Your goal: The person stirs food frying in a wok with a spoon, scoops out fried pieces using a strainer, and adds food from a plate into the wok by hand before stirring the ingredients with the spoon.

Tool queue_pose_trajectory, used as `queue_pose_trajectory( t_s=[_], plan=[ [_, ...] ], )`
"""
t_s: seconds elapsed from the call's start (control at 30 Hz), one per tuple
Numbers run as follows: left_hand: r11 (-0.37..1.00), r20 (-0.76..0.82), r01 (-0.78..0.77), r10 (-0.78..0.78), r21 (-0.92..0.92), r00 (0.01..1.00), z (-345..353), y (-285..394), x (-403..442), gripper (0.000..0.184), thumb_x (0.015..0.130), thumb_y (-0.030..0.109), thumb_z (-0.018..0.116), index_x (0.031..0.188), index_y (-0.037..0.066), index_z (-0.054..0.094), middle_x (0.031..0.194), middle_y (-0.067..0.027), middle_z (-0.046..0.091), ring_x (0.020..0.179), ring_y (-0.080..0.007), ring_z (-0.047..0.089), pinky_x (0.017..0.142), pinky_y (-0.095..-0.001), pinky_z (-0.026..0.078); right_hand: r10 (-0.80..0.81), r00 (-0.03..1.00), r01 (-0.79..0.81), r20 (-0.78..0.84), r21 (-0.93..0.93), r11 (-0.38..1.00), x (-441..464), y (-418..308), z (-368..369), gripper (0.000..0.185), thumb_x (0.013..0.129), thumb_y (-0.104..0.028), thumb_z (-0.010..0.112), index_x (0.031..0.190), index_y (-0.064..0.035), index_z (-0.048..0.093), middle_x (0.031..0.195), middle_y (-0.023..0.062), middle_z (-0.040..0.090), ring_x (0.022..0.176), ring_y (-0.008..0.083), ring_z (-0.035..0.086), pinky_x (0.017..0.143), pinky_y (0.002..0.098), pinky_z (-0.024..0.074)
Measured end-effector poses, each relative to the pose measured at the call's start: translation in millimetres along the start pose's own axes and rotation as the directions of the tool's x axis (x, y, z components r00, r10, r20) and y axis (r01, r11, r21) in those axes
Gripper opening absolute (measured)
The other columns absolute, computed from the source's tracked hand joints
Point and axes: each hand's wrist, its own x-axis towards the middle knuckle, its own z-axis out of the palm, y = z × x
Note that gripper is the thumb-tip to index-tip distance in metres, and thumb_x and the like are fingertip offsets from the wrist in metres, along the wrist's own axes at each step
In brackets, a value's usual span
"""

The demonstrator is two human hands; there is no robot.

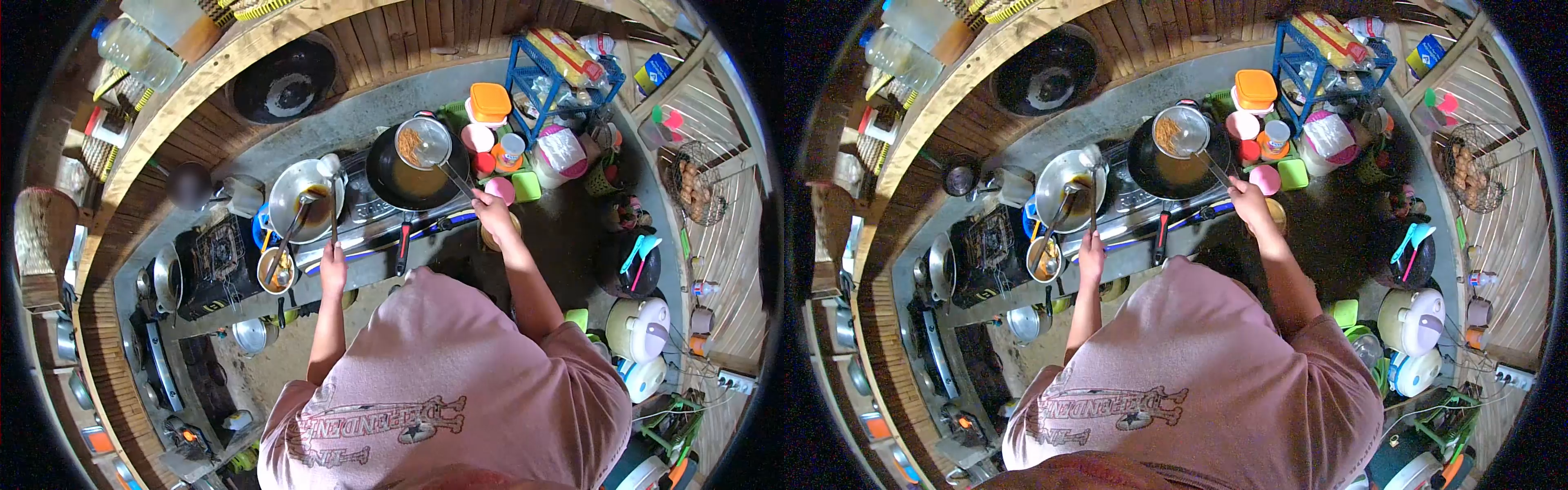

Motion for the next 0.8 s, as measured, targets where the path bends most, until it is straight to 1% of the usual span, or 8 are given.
queue_pose_trajectory(
  t_s=[0.03,0.07,0.13,0.17,0.3,0.5,0.67,0.8],
  plan=[
    [0.993,-0.023,-0.072,0.074,0.096,0.997,4,-5,3,0.04,0.105,0.034,0.043,0.127,0.004,0.057,0.074,-0.0136,0.061,0.064,-0.0267,0.06,0.061,-0.0412,0.048,-0.002,1.0,0.002,-0.002,0.001,1.0,3,3,0,0.042,0.096,-0.012,0.058,0.133,0.0056,0.057,0.128,0.0207,0.065,0.117,0.0193,0.063,0.101,0.0272,0.0441],
    [0.993,-0.021,-0.073,0.076,0.096,0.997,7,-5,2,0.04,0.105,0.034,0.043,0.127,0.004,0.057,0.074,-0.0136,0.061,0.064,-0.0267,0.06,0.061,-0.0412,0.048,-0.01,1.0,0.01,-0.008,-0.003,1.0,7,10,1,0.042,0.096,-0.012,0.059,0.134,0.0055,0.057,0.125,0.0197,0.067,0.113,0.0181,0.064,0.099,0.027,0.0449],
    [0.901,-0.036,-0.249,0.279,0.356,0.96,18,14,-10,0.045,0.104,0.037,0.043,0.134,0.005,0.055,0.082,-0.0237,0.066,0.074,-0.0404,0.065,0.067,-0.049,0.048,-0.013,1.0,0.013,-0.019,-0.005,1.0,13,23,1,0.042,0.096,-0.013,0.059,0.134,0.0053,0.057,0.123,0.0187,0.068,0.11,0.0169,0.065,0.097,0.0269,0.0457],
    [0.918,0.036,-0.133,0.129,0.374,0.991,22,30,-14,0.045,0.104,0.037,0.042,0.136,0.007,0.054,0.089,-0.0285,0.067,0.087,-0.047,0.065,0.073,-0.0529,0.048,0.03,1.0,-0.03,-0.007,-0.03,0.999,16,29,0,0.043,0.096,-0.014,0.059,0.134,0.0048,0.057,0.12,0.0171,0.07,0.106,0.0156,0.065,0.094,0.0269,0.0464],
    [0.9,0.168,-0.143,0.079,0.413,0.983,46,53,-20,0.046,0.104,0.035,0.042,0.136,0.004,0.055,0.109,-0.0281,0.067,0.106,-0.0439,0.064,0.09,-0.0477,0.05,0.079,0.997,-0.08,-0.021,-0.039,0.996,11,10,-5,0.043,0.095,-0.015,0.06,0.134,0.0033,0.058,0.114,0.0134,0.072,0.096,0.0128,0.065,0.088,0.0273,0.0478],
    [0.901,0.212,-0.273,0.209,0.337,0.955,69,79,-22,0.043,0.104,0.035,0.044,0.132,0.005,0.059,0.105,-0.0268,0.068,0.102,-0.042,0.065,0.087,-0.0458,0.05,-0.094,0.996,0.094,0.001,0.037,0.995,8,-25,3,0.043,0.096,-0.015,0.058,0.134,0.0038,0.056,0.129,0.0203,0.065,0.119,0.0212,0.063,0.102,0.0288,0.0436],
    [0.921,0.278,-0.219,0.129,0.321,0.952,68,107,-23,0.043,0.103,0.034,0.043,0.131,0.005,0.059,0.105,-0.0288,0.067,0.102,-0.0455,0.064,0.088,-0.0506,0.05,-0.096,0.995,0.096,-0.003,-0.082,0.992,13,4,11,0.042,0.096,-0.015,0.059,0.133,0.0041,0.057,0.128,0.0206,0.065,0.118,0.0218,0.063,0.101,0.0302,0.0444],
    [0.862,0.314,-0.333,0.218,0.383,0.924,69,102,-14,0.042,0.103,0.032,0.044,0.131,0.005,0.059,0.101,-0.029,0.067,0.099,-0.0459,0.064,0.086,-0.0522,0.05,-0.159,0.987,0.155,-0.003,-0.213,0.965,27,38,15,0.041,0.096,-0.018,0.058,0.132,0.0013,0.059,0.126,0.023,0.064,0.118,0.0271,0.064,0.1,0.0327,0.0462]
  ],
)
